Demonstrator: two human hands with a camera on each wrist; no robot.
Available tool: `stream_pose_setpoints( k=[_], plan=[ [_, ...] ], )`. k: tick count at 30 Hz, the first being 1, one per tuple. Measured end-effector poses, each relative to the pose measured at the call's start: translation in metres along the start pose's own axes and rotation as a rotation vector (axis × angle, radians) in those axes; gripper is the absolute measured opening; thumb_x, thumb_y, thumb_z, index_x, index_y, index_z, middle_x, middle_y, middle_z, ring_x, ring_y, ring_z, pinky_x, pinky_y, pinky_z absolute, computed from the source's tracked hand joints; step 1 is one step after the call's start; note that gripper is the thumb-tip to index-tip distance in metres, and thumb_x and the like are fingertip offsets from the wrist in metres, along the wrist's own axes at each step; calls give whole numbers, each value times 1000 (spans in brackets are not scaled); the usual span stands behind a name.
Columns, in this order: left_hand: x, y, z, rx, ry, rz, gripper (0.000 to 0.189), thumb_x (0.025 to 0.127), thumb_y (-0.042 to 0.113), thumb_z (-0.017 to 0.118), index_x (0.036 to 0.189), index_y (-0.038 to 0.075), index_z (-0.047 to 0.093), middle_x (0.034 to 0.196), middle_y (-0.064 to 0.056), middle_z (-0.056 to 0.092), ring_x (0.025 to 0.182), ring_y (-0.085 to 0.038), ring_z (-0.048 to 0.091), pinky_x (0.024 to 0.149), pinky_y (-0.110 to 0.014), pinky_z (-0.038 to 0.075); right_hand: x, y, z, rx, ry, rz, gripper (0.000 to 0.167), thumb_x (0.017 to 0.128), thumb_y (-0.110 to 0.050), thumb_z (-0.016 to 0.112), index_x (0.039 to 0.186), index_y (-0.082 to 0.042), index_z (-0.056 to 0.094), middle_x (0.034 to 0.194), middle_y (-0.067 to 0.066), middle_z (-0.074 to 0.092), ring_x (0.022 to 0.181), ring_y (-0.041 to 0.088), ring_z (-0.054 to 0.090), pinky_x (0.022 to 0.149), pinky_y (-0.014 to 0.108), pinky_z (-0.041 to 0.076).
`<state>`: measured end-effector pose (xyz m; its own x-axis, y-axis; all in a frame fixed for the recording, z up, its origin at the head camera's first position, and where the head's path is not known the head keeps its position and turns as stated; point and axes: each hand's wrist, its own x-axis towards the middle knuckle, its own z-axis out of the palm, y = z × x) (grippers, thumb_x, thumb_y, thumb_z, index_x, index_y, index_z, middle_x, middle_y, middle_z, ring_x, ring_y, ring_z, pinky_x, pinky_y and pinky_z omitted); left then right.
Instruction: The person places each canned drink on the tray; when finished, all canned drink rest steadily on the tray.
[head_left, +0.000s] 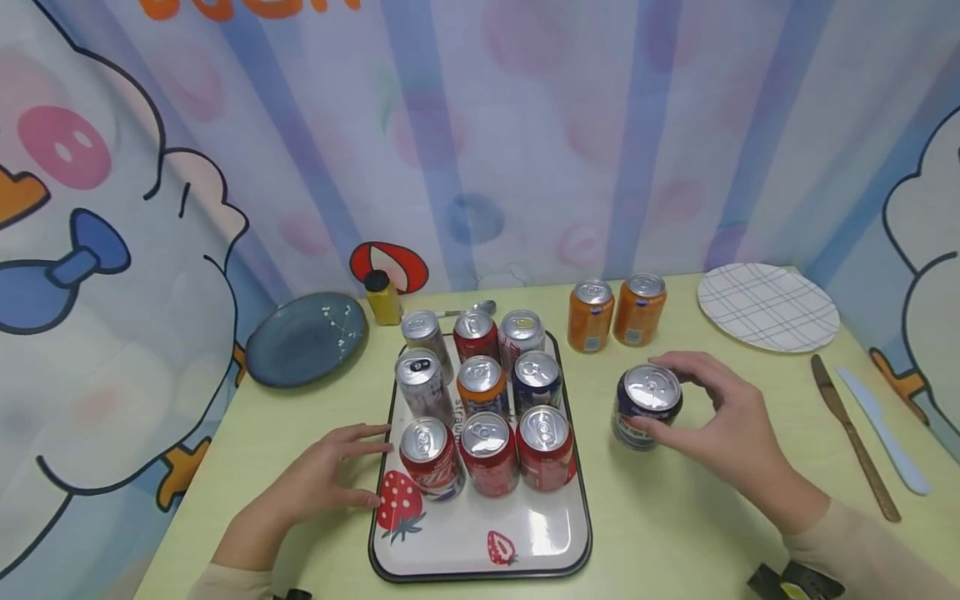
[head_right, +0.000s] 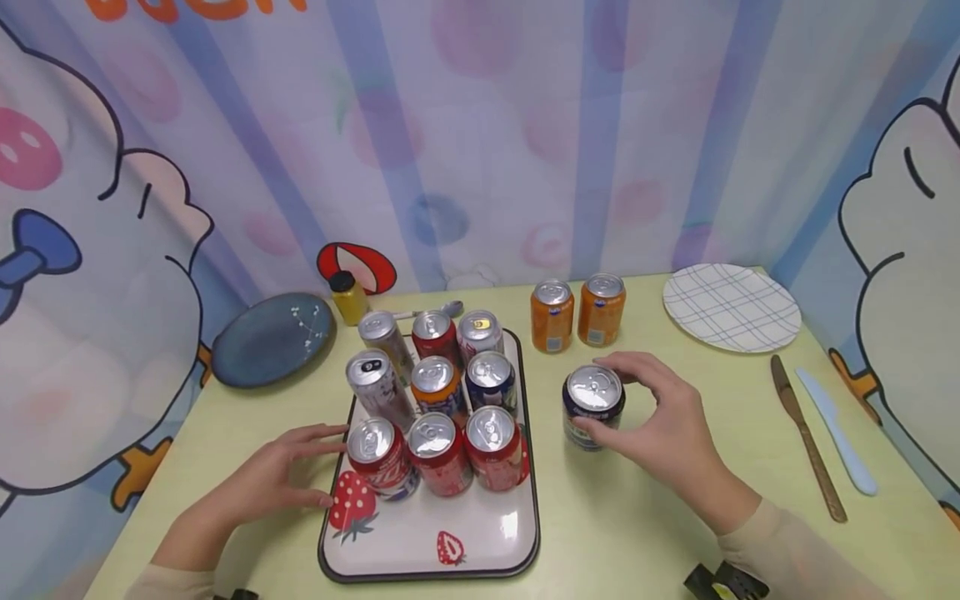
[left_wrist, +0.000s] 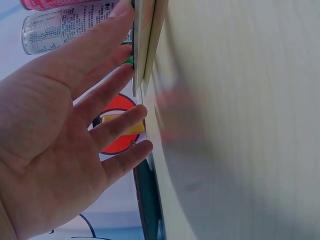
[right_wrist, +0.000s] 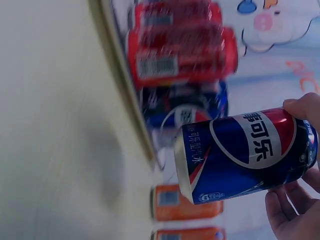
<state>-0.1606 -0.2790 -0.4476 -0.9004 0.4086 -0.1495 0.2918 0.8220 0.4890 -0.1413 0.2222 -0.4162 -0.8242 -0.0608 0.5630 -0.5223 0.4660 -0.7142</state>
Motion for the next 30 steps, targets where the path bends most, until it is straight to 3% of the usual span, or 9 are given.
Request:
stream_pose_setpoints(
  k=[8, 13, 18, 24, 30],
  plan=[
    [2, 1, 1, 7, 3, 11, 69, 72, 35, 94, 135, 24, 70, 156, -5, 53, 147, -43, 42, 118, -68, 36, -16, -51, 9, 147, -150, -19, 73, 57, 3, 100, 122, -11, 70, 122, 3, 69, 116, 10, 64, 105, 16, 51],
    [2, 0, 2, 9, 4, 12, 69, 72, 36, 94, 135, 24, 70, 156, -5, 53, 147, -43, 42, 118, -68, 36, -24, -72, 24, 209, -206, -115, 73, 59, -5, 101, 124, -12, 69, 122, 4, 69, 115, 13, 65, 107, 18, 51],
    [2, -2, 1, 15, 8, 37, 69, 72, 35, 94, 136, 23, 69, 156, -6, 53, 146, -43, 43, 118, -68, 36, -30, -85, 50, 247, -231, -231, 75, 60, -13, 102, 127, -13, 68, 123, 6, 70, 115, 15, 65, 105, 19, 52],
    [-1, 0, -1, 6, 10, 43, 68, 73, 33, 94, 135, 20, 70, 155, -8, 53, 146, -45, 43, 117, -69, 36, -36, -95, 88, 262, -265, -273, 71, 65, -23, 100, 128, -16, 67, 125, 2, 69, 113, 15, 66, 87, 23, 59],
    [-3, 1, -1, -2, 13, 43, 67, 74, 32, 94, 135, 20, 70, 155, -8, 53, 146, -45, 43, 118, -68, 36, -41, -99, 121, 218, -326, -283, 67, 71, -31, 97, 129, -20, 66, 128, -3, 68, 119, 13, 64, 101, 27, 57]
  ],
)
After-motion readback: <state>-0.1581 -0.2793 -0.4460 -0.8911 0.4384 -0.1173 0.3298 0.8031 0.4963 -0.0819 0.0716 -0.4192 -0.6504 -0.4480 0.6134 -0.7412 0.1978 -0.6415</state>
